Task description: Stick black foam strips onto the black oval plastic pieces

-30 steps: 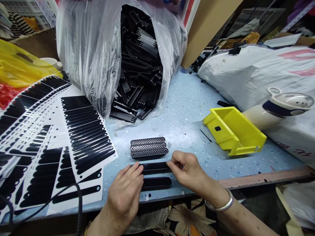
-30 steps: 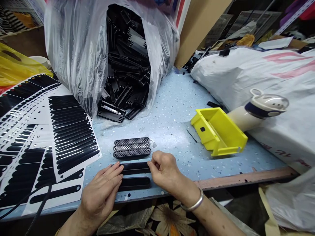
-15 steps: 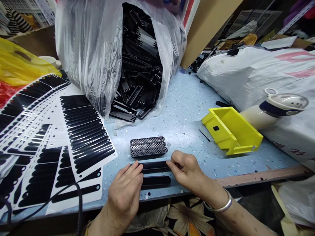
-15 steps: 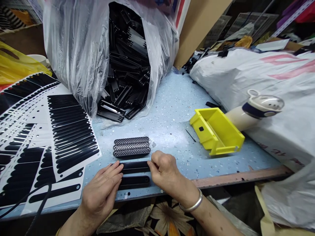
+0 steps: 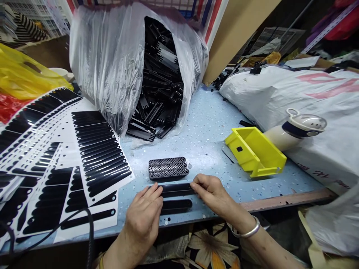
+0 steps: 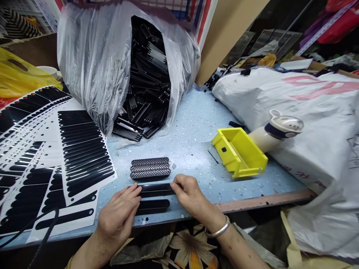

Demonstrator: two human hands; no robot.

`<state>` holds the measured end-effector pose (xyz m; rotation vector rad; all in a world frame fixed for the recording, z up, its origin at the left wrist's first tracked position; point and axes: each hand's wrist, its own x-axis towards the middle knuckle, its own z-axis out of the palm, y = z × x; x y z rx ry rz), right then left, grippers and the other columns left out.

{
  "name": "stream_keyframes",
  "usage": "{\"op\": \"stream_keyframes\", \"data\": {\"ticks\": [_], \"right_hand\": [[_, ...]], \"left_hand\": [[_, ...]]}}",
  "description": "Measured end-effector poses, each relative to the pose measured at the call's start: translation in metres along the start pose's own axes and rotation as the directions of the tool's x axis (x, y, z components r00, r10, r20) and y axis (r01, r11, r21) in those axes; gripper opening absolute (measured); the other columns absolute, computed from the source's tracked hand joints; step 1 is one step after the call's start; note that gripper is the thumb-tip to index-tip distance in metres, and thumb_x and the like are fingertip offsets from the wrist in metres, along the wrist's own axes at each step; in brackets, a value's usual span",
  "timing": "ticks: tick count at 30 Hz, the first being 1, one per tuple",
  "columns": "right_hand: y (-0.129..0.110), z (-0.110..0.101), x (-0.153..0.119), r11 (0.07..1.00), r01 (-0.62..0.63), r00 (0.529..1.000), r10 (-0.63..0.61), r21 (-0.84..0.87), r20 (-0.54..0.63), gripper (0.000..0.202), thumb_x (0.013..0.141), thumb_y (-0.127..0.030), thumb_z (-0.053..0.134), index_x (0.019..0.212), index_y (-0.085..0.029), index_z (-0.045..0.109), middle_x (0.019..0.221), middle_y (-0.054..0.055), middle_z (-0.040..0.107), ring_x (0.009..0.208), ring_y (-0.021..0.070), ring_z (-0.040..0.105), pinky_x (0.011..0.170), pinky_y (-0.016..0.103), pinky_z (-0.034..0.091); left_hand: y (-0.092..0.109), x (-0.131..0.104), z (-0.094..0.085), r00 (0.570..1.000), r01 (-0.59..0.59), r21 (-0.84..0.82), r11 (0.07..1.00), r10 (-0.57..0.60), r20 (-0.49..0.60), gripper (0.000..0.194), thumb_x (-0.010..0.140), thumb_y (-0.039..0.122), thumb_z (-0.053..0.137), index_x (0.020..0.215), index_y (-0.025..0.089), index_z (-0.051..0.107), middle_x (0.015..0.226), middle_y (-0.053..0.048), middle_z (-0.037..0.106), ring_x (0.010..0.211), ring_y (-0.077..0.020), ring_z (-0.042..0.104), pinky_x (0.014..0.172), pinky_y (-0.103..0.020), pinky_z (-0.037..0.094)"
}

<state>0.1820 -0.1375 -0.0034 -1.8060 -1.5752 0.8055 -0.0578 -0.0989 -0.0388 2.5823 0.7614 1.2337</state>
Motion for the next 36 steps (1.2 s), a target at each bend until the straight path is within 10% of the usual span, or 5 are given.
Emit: {"op": "stream_keyframes", "data": {"ticks": [9, 23, 29, 36], "right_hand": [[-0.007, 0.029, 0.003, 0.984, -0.043, 0.992, 0.021, -0.173, -0.127, 0.040, 0.084, -0.051, 0.056, 0.059, -0.021, 0.050, 0.047, -0.004, 0.042, 0.047, 0.0126, 0.041, 0.049, 0.027, 0.030], [0.008, 0.014, -0.006, 0.928, -0.240, 0.966, 0.258, 0.286, -0.027, 0.058, 0.079, -0.065, 0.048, 0.102, -0.014, 0.063, 0.065, 0.004, 0.068, 0.051, 0.0192, 0.068, 0.046, 0.027, 0.050], [0.004, 0.021, -0.002, 0.919, -0.259, 0.961, 0.275, 0.298, -0.011, 0.048, 0.078, -0.062, 0.053, 0.072, -0.016, 0.061, 0.056, 0.002, 0.064, 0.039, 0.0130, 0.059, 0.035, 0.019, 0.037], [0.005, 0.022, -0.002, 0.928, -0.188, 0.979, 0.204, 0.321, -0.018, 0.044, 0.078, -0.057, 0.053, 0.085, -0.015, 0.065, 0.059, 0.000, 0.063, 0.043, 0.0144, 0.060, 0.038, 0.021, 0.039]], "left_hand": [[0.000, -0.003, 0.006, 0.998, -0.012, -0.004, 1.000, 0.011, -0.058, 0.023, 0.089, -0.001, 0.048, 0.099, 0.013, 0.063, 0.105, -0.013, 0.077, 0.109, -0.0263, 0.069, 0.091, -0.039, 0.056], [0.004, -0.002, 0.007, 0.996, -0.014, 0.016, 1.000, 0.016, -0.090, 0.029, 0.087, -0.003, 0.043, 0.099, 0.015, 0.062, 0.103, -0.012, 0.077, 0.107, -0.0267, 0.070, 0.084, -0.039, 0.060], [0.009, 0.002, 0.004, 0.998, -0.015, 0.090, 0.996, 0.020, -0.060, 0.034, 0.083, -0.006, 0.041, 0.099, 0.015, 0.063, 0.100, -0.011, 0.077, 0.107, -0.0293, 0.070, 0.093, -0.049, 0.055], [0.027, 0.024, 0.008, 0.995, -0.086, -0.028, 0.996, 0.088, 0.048, 0.027, 0.087, 0.007, 0.049, 0.110, 0.012, 0.062, 0.109, -0.015, 0.074, 0.114, -0.0315, 0.066, 0.093, -0.049, 0.058]]}}
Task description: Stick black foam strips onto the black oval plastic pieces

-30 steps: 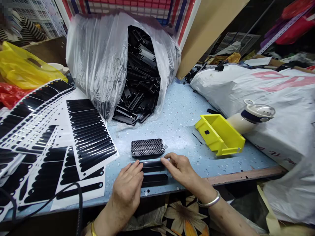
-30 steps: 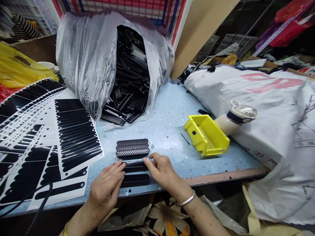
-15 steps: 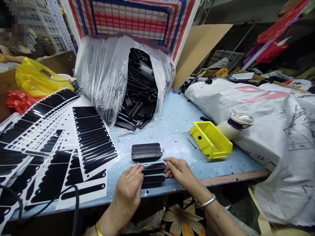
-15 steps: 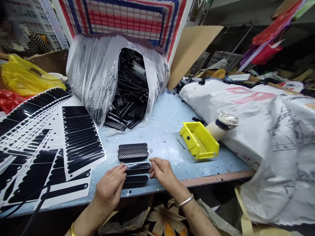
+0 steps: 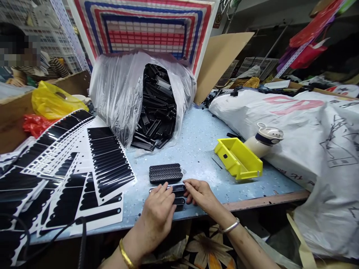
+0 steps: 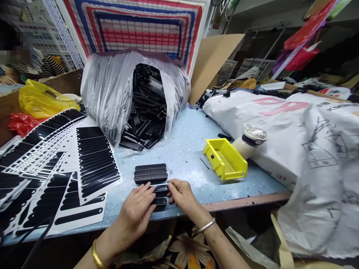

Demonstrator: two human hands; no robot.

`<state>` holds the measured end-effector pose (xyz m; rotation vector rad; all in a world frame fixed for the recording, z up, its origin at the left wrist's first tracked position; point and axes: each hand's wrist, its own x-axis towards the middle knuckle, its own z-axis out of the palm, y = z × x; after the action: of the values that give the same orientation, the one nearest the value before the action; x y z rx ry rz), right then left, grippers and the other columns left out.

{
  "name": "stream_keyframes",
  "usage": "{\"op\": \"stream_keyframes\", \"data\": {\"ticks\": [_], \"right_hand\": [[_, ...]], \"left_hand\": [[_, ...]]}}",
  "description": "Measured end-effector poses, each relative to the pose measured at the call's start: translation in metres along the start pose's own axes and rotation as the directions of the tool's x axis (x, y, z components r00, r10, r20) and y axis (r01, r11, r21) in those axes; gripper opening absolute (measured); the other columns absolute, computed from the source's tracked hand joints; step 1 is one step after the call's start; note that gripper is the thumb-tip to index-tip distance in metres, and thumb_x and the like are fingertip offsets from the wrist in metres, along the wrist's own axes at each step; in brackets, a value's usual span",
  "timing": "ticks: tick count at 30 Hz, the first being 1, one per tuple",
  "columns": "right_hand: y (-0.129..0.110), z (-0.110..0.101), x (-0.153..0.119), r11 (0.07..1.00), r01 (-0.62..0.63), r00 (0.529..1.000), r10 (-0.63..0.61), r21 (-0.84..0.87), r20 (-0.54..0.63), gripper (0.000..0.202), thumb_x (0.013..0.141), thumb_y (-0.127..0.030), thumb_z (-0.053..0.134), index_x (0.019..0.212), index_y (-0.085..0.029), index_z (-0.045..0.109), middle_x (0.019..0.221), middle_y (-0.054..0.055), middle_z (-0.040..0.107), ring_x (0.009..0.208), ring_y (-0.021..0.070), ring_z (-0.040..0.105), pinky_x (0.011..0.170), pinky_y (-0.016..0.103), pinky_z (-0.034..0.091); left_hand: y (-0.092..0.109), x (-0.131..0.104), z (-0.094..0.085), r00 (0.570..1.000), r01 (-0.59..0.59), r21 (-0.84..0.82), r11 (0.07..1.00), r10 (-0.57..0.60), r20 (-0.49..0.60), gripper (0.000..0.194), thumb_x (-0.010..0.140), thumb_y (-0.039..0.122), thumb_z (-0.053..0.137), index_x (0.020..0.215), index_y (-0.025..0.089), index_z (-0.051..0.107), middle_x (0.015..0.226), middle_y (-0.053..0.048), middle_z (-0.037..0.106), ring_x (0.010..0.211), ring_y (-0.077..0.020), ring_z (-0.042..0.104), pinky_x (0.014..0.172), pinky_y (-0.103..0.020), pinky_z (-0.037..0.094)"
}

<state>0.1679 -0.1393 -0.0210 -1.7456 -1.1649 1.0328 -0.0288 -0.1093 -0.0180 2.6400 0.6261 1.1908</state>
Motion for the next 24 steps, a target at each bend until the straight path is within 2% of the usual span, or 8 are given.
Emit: {"op": "stream_keyframes", "data": {"ticks": [2, 5, 8, 12, 15, 19, 22, 24], "right_hand": [[0.001, 0.001, 0.000, 1.000, 0.028, 1.000, -0.028, -0.002, -0.002, 0.038, 0.075, -0.052, 0.058, 0.083, -0.016, 0.066, 0.055, -0.002, 0.060, 0.042, 0.0141, 0.057, 0.039, 0.023, 0.040], [0.002, 0.003, 0.000, 0.998, 0.065, 0.998, -0.065, -0.004, -0.005, 0.027, 0.072, -0.044, 0.064, 0.069, -0.018, 0.063, 0.053, -0.002, 0.058, 0.044, 0.0127, 0.053, 0.044, 0.024, 0.042], [0.002, -0.001, 0.000, 0.998, 0.056, 0.998, -0.057, 0.021, 0.034, 0.026, 0.074, -0.043, 0.060, 0.070, -0.017, 0.064, 0.056, -0.001, 0.060, 0.047, 0.0134, 0.056, 0.046, 0.024, 0.043], [0.002, -0.011, 0.002, 0.998, -0.016, 0.994, 0.009, 0.058, 0.104, 0.037, 0.076, -0.050, 0.052, 0.079, -0.015, 0.065, 0.061, 0.003, 0.064, 0.049, 0.0170, 0.061, 0.041, 0.025, 0.044], [-0.001, -0.011, -0.002, 0.999, 0.001, 0.995, -0.004, 0.034, 0.096, 0.045, 0.077, -0.052, 0.051, 0.095, -0.013, 0.067, 0.061, 0.003, 0.064, 0.050, 0.0187, 0.062, 0.044, 0.028, 0.048], [-0.005, -0.004, -0.014, 0.949, 0.256, 0.967, -0.254, -0.181, 0.034, 0.039, 0.081, -0.043, 0.057, 0.105, -0.014, 0.068, 0.071, 0.006, 0.070, 0.063, 0.0215, 0.066, 0.061, 0.034, 0.055], [-0.003, -0.005, -0.017, 0.925, 0.305, 0.952, -0.302, -0.226, 0.051, 0.041, 0.083, -0.045, 0.056, 0.109, -0.014, 0.067, 0.074, 0.007, 0.071, 0.062, 0.0220, 0.066, 0.056, 0.033, 0.055], [-0.001, -0.006, -0.015, 0.919, 0.306, 0.952, -0.293, -0.249, 0.088, 0.041, 0.084, -0.046, 0.056, 0.107, -0.014, 0.068, 0.072, 0.007, 0.070, 0.059, 0.0212, 0.065, 0.053, 0.032, 0.055]], "left_hand": [[0.005, 0.008, 0.003, 0.994, -0.011, -0.044, 0.999, 0.016, 0.105, 0.028, 0.087, 0.010, 0.052, 0.114, 0.010, 0.061, 0.114, -0.017, 0.072, 0.116, -0.0309, 0.064, 0.097, -0.049, 0.056], [0.011, 0.015, 0.006, 0.973, 0.016, -0.079, 0.997, 0.003, 0.232, 0.026, 0.086, 0.009, 0.052, 0.111, 0.010, 0.062, 0.115, -0.017, 0.071, 0.116, -0.0295, 0.064, 0.099, -0.049, 0.055], [0.012, 0.017, 0.005, 0.965, 0.037, -0.098, 0.994, -0.010, 0.263, 0.023, 0.087, 0.006, 0.049, 0.105, 0.013, 0.063, 0.109, -0.015, 0.072, 0.115, -0.0280, 0.065, 0.099, -0.048, 0.055], [0.010, 0.019, 0.003, 0.947, 0.054, -0.105, 0.993, -0.018, 0.320, 0.021, 0.086, 0.005, 0.051, 0.101, 0.014, 0.063, 0.111, -0.014, 0.071, 0.116, -0.0283, 0.064, 0.102, -0.048, 0.053], [0.009, 0.019, 0.003, 0.943, 0.048, -0.087, 0.995, -0.016, 0.332, 0.023, 0.086, 0.003, 0.049, 0.102, 0.012, 0.063, 0.114, -0.015, 0.070, 0.117, -0.0280, 0.063, 0.103, -0.047, 0.052], [0.007, 0.018, 0.006, 0.953, 0.046, -0.088, 0.995, -0.017, 0.303, 0.027, 0.087, 0.004, 0.049, 0.109, 0.011, 0.063, 0.117, -0.016, 0.070, 0.117, -0.0265, 0.063, 0.105, -0.044, 0.051], [0.004, 0.017, 0.003, 0.957, 0.065, -0.124, 0.990, -0.026, 0.290, 0.021, 0.087, 0.007, 0.054, 0.103, 0.013, 0.065, 0.115, -0.014, 0.071, 0.114, -0.0238, 0.065, 0.105, -0.039, 0.051], [0.000, 0.014, -0.005, 0.959, 0.100, -0.104, 0.989, -0.068, 0.275, 0.026, 0.085, 0.013, 0.060, 0.110, 0.013, 0.062, 0.119, -0.016, 0.070, 0.120, -0.0279, 0.062, 0.105, -0.044, 0.050]]}}
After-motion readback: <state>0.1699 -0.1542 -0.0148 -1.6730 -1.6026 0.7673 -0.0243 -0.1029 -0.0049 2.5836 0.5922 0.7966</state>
